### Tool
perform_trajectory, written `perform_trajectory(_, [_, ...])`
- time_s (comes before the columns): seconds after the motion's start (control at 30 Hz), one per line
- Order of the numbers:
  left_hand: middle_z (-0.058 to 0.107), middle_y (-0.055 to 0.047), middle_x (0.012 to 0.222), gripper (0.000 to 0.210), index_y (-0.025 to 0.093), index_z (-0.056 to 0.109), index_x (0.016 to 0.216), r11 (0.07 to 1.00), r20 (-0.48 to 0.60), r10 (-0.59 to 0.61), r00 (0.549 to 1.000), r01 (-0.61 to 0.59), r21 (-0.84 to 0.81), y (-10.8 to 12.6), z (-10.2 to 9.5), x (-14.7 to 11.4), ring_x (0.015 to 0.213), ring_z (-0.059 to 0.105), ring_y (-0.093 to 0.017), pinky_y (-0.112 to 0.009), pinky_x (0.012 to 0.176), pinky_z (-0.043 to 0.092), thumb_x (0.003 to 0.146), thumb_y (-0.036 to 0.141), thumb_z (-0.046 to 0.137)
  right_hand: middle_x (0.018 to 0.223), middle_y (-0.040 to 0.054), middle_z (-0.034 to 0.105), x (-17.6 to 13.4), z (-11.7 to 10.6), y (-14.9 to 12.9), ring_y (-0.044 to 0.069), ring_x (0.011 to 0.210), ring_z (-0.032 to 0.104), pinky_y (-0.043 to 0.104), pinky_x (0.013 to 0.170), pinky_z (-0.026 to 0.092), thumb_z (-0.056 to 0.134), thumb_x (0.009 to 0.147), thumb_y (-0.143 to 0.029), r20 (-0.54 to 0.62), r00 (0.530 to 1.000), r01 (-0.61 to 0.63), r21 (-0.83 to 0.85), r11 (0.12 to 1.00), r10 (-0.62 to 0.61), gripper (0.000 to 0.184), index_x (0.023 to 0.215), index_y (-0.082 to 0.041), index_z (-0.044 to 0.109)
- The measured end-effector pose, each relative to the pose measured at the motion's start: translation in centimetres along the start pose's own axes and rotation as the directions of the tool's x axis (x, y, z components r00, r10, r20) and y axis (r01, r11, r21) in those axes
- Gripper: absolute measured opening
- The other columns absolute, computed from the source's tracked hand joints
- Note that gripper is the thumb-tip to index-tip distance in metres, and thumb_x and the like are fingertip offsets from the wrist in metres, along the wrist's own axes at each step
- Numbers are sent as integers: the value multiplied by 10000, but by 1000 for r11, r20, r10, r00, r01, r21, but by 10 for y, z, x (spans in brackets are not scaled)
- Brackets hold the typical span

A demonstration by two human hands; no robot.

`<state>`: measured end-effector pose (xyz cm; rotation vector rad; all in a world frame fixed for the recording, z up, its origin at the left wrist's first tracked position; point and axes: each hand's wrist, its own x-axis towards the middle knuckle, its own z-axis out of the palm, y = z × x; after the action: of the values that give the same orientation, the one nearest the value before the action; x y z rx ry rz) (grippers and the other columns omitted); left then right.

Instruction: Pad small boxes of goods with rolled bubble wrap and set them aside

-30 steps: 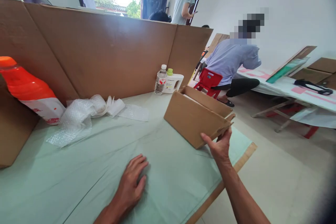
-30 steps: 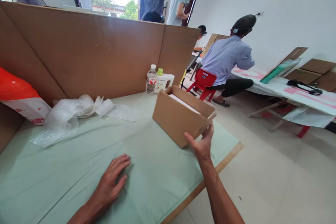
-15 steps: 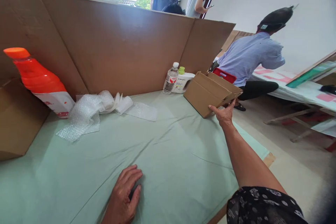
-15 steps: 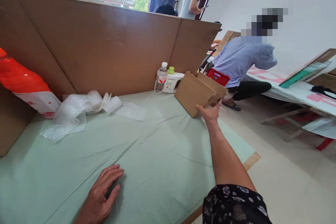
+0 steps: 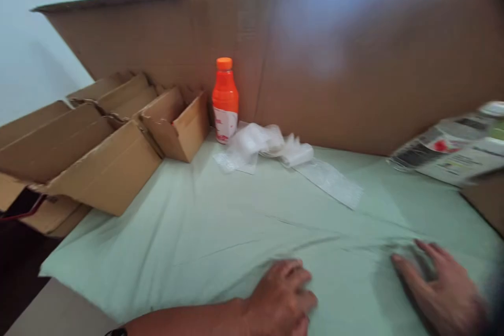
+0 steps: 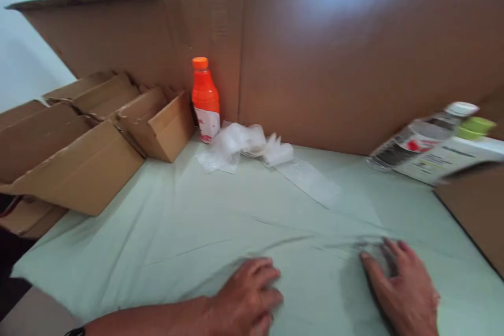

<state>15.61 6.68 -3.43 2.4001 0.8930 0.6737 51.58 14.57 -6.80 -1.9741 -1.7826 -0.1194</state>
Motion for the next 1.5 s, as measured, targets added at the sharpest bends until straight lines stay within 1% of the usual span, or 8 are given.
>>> perform_trajectory(0.17, [729,-29,1132,116,272,717,909,984,-34,-177,984,178,25,15,-46,-36,1142,671,-248,-394,947,564,883,292,605,1394,136,620,-41,40,-147,356,1261,607,553,995,533,502,929,-444,61,867,464,261,846,-494,453,1310,-235,631])
perform_trajectory(0.37, [673,-74,1287,320,275,693,1132,912,-414,-345,843,405,64,-60,-200,-50,1345,541,-270,-518,1123,441,955,245,429,1393,61,637,-109,49,-260,336,1258,623,501,995,558,659,873,-530,35,357,685,670,287,-933,510,1350,-357,615])
perform_trajectory(0.47, [538,-133,1472,476,188,590,1298,769,-798,-281,533,623,145,-119,-274,-25,1493,339,-324,-569,1224,246,822,180,609,1352,66,666,-111,43,-265,321,1259,626,488,1029,543,658,892,-477,78,425,599,723,345,-902,485,1357,-348,608])
perform_trajectory(0.57, [496,-201,1497,432,131,639,1155,676,-848,-281,451,720,159,-158,-309,-5,1509,285,-380,-591,1222,203,725,135,685,1329,64,682,-108,24,-264,308,1259,627,510,1056,528,652,902,-345,97,559,494,759,425,-823,489,1386,-355,585])
perform_trajectory(0.7, [564,-167,1434,84,182,630,756,685,-845,-270,462,709,168,-161,-303,-12,1485,339,-364,-599,1203,225,797,116,597,1293,40,702,-109,3,-269,296,1233,645,518,1077,520,678,883,-278,116,650,420,769,483,-751,482,1345,-397,615])
perform_trajectory(0.93, [437,-141,1554,75,203,658,922,754,-859,-65,508,589,292,-118,-286,-59,1508,298,-320,-555,1193,277,875,230,606,1135,81,759,-98,9,-273,279,1111,707,429,932,613,610,925,-326,188,715,286,800,527,-673,286,1190,-316,716])
perform_trajectory(1.27, [417,-149,1580,120,185,608,686,720,-852,-220,475,668,187,-170,-311,-12,1516,274,-370,-610,1229,164,739,80,634,1097,83,760,-99,7,-282,288,1092,708,436,906,618,618,906,-351,166,726,310,787,533,-667,250,1130,-310,721])
perform_trajectory(1.5, [296,-9,1657,84,216,653,814,808,-798,83,597,428,404,-77,-249,-120,1513,297,-346,-598,1212,299,799,133,651,1068,82,767,-86,-2,-274,261,1009,733,390,885,624,583,940,-397,229,797,189,784,591,-559,254,1099,-289,748])
